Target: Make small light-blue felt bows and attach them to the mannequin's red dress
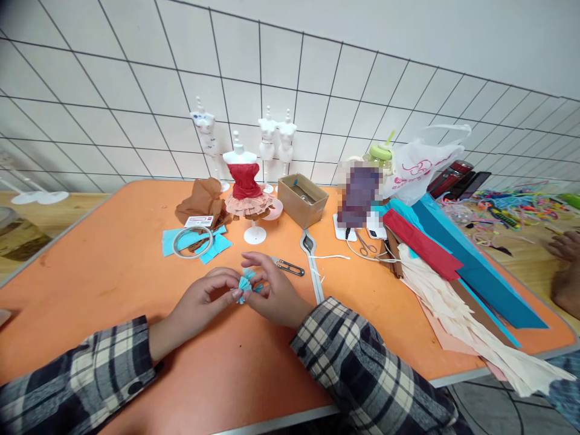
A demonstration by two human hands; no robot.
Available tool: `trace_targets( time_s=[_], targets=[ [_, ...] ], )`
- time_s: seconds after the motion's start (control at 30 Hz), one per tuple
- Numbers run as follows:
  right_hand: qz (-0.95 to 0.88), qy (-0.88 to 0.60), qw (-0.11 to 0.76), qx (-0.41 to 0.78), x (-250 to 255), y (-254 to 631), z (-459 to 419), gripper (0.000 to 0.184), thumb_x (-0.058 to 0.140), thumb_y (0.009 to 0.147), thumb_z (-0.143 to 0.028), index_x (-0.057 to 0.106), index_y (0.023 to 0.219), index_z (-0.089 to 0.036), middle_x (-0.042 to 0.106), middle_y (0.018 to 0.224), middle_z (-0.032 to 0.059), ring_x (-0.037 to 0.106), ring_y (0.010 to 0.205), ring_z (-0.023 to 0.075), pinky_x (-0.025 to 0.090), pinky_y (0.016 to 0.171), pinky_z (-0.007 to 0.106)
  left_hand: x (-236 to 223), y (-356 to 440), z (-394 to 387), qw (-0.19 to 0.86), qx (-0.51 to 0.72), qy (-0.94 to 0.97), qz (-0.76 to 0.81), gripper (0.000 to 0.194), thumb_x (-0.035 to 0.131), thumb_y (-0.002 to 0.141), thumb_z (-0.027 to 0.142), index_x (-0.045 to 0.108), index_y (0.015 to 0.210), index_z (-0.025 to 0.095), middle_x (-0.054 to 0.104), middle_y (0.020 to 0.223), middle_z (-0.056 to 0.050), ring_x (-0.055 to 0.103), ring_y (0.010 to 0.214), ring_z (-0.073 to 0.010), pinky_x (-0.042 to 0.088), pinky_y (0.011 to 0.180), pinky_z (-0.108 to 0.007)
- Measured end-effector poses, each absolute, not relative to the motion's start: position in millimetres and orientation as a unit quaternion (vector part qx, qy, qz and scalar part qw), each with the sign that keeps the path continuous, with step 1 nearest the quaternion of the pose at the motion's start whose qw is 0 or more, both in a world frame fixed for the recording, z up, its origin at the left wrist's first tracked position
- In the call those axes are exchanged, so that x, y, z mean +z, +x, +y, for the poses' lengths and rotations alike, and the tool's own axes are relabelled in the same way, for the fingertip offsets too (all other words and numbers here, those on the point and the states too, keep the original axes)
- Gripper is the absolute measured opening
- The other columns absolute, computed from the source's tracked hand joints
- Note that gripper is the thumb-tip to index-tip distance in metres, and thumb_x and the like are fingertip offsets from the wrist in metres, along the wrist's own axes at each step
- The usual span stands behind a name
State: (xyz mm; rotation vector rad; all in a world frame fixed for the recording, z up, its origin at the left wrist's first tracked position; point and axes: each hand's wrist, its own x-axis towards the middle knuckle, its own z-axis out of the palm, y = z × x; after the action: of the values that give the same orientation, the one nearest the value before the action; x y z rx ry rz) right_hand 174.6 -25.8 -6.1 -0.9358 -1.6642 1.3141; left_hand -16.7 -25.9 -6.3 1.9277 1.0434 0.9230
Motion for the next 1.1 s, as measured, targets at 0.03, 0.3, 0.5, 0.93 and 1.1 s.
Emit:
trace_targets(
  time_s=[0.03, 0.3, 0.5, 0.93, 1.1],
  targets=[
    [-0.705, -0.338, 0.377, 0.496, -3.5, 177.8, -25.8, 0.049, 0.065, 0.079, -0.022, 0.054, 0.127, -0.027, 0.055, 0.13, 0.0092, 0.062, 0.097, 0.0174, 0.052, 0.063, 0.024, -5.9, -17.1, -26.1, 0.375, 0.355, 0.758, 0.399, 0.019, 0.058, 0.088, 0.033, 0.069, 0.078, 0.02, 0.069, 0.088, -0.005, 0.062, 0.088, -0.0196, 0.048, 0.082, -0.03],
    [-0.803, -0.252, 0.401, 0.361, -12.9, 189.4, -9.9, 0.012, 0.068, 0.084, -0.029, 0.075, 0.092, -0.023, 0.073, 0.09, 0.0061, 0.067, 0.085, 0.0169, 0.052, 0.08, 0.03, -6.8, -20.2, -25.9, 0.407, 0.331, 0.771, 0.362, 0.018, 0.059, 0.088, 0.032, 0.068, 0.08, 0.018, 0.067, 0.086, -0.005, 0.062, 0.086, -0.0184, 0.047, 0.082, -0.03],
    [-0.78, -0.299, 0.386, 0.391, -7.7, 191.9, -12.1, 0.013, 0.069, 0.083, -0.032, 0.073, 0.083, -0.021, 0.071, 0.079, 0.0046, 0.064, 0.074, 0.0159, 0.05, 0.071, 0.029, -3.7, -21.4, -25.8, 0.398, 0.318, 0.778, 0.369, 0.019, 0.058, 0.088, 0.034, 0.066, 0.08, 0.019, 0.068, 0.087, -0.005, 0.061, 0.087, -0.0188, 0.047, 0.083, -0.031],
    [-0.747, -0.369, 0.4, 0.382, -3.1, 180.6, -23.9, 0.011, 0.066, 0.083, -0.028, 0.071, 0.088, -0.02, 0.067, 0.079, 0.002, 0.054, 0.061, 0.0099, 0.044, 0.058, 0.022, -3.1, -18.6, -28.0, 0.283, 0.351, 0.805, 0.387, 0.021, 0.052, 0.092, 0.035, 0.069, 0.092, 0.023, 0.064, 0.108, -0.007, 0.056, 0.109, -0.0219, 0.042, 0.098, -0.037],
    [-0.774, -0.344, 0.402, 0.349, -0.6, 180.1, -27.1, 0.01, 0.066, 0.083, -0.025, 0.072, 0.088, -0.021, 0.067, 0.077, 0.0025, 0.06, 0.069, 0.0123, 0.047, 0.063, 0.023, -5.2, -16.7, -25.9, 0.338, 0.371, 0.788, 0.357, 0.024, 0.052, 0.093, 0.032, 0.07, 0.083, 0.021, 0.066, 0.097, -0.007, 0.059, 0.1, -0.0195, 0.045, 0.091, -0.032]
  ],
)
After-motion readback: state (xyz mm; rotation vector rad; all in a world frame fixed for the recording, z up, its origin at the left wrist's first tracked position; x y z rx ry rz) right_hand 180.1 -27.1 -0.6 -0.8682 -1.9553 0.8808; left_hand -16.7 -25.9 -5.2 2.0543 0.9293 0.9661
